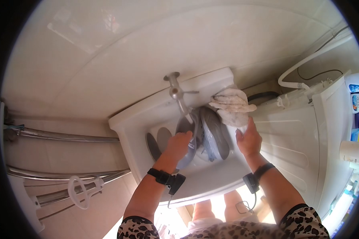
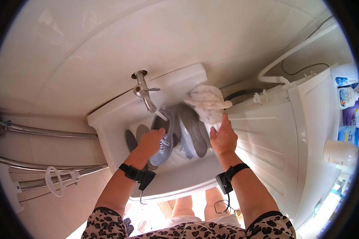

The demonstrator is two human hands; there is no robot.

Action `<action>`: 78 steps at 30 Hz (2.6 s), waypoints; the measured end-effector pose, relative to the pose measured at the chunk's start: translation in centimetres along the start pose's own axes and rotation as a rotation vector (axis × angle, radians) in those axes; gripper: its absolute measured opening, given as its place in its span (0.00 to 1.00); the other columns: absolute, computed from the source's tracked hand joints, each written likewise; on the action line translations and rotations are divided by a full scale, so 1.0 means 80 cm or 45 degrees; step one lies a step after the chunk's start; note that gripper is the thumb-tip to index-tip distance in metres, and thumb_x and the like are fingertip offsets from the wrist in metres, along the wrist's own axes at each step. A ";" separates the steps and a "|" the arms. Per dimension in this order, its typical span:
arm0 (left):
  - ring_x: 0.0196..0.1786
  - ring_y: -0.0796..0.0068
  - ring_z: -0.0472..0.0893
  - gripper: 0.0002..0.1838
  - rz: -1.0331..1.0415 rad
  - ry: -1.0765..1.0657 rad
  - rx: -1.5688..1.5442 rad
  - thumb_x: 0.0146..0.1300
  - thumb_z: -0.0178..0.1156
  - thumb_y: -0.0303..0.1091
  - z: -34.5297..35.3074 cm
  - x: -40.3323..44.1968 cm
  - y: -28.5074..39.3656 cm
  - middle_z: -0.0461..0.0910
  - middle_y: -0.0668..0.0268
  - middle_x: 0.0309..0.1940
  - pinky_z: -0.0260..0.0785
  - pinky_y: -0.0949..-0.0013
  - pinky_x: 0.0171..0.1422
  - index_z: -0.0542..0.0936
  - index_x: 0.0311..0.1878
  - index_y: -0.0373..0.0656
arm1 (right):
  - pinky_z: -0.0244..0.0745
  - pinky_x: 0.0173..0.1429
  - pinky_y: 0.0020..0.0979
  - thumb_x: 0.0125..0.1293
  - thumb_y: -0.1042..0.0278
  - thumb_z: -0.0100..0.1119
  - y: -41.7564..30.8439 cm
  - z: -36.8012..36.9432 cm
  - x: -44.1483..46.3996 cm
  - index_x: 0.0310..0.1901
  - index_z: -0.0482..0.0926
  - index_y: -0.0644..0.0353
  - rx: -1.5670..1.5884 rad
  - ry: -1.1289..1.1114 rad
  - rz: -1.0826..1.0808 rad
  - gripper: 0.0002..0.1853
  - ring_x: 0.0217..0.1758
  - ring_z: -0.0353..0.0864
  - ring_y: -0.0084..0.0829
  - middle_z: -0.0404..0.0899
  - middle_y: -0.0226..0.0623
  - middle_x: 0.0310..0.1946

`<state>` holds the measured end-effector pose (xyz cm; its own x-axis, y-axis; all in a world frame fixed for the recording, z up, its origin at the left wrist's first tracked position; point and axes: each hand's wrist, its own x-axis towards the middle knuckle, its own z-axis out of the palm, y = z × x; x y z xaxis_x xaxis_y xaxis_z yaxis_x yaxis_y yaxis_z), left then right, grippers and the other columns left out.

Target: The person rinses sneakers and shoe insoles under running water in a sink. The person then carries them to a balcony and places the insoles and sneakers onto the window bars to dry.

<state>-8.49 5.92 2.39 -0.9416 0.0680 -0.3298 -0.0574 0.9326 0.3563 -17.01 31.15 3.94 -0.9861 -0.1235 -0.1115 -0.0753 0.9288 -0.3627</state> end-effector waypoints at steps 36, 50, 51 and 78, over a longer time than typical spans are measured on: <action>0.52 0.58 0.73 0.10 0.367 0.667 0.057 0.45 0.56 0.21 0.030 0.020 -0.050 0.76 0.62 0.38 0.60 0.48 0.66 0.74 0.34 0.43 | 0.73 0.48 0.45 0.56 0.61 0.62 -0.005 -0.001 0.003 0.64 0.55 0.57 -0.019 -0.101 0.107 0.36 0.48 0.77 0.49 0.74 0.48 0.49; 0.51 0.57 0.74 0.12 0.325 0.806 -0.103 0.46 0.59 0.19 0.014 -0.005 -0.044 0.77 0.62 0.39 0.68 0.57 0.58 0.75 0.36 0.41 | 0.73 0.48 0.45 0.56 0.62 0.62 -0.006 0.001 0.002 0.64 0.56 0.57 -0.042 -0.057 0.085 0.36 0.48 0.77 0.49 0.73 0.48 0.49; 0.51 0.57 0.74 0.12 0.324 0.804 -0.115 0.47 0.59 0.19 0.013 -0.005 -0.043 0.77 0.62 0.39 0.68 0.58 0.58 0.75 0.36 0.40 | 0.73 0.48 0.45 0.56 0.62 0.62 -0.006 0.000 0.002 0.64 0.56 0.56 -0.043 -0.052 0.085 0.36 0.48 0.77 0.49 0.73 0.48 0.49; 0.51 0.52 0.75 0.13 0.222 0.763 -0.357 0.49 0.57 0.16 0.025 0.003 -0.041 0.75 0.58 0.43 0.70 0.58 0.54 0.72 0.39 0.40 | 0.73 0.48 0.46 0.56 0.61 0.62 -0.010 0.000 0.001 0.64 0.56 0.57 -0.084 -0.069 0.117 0.36 0.48 0.77 0.51 0.74 0.50 0.50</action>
<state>-7.86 3.61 -0.59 -0.9613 -0.0741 0.2655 0.1045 0.7934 0.5996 -17.07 30.41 4.23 -0.9799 -0.0541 -0.1919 0.0033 0.9579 -0.2870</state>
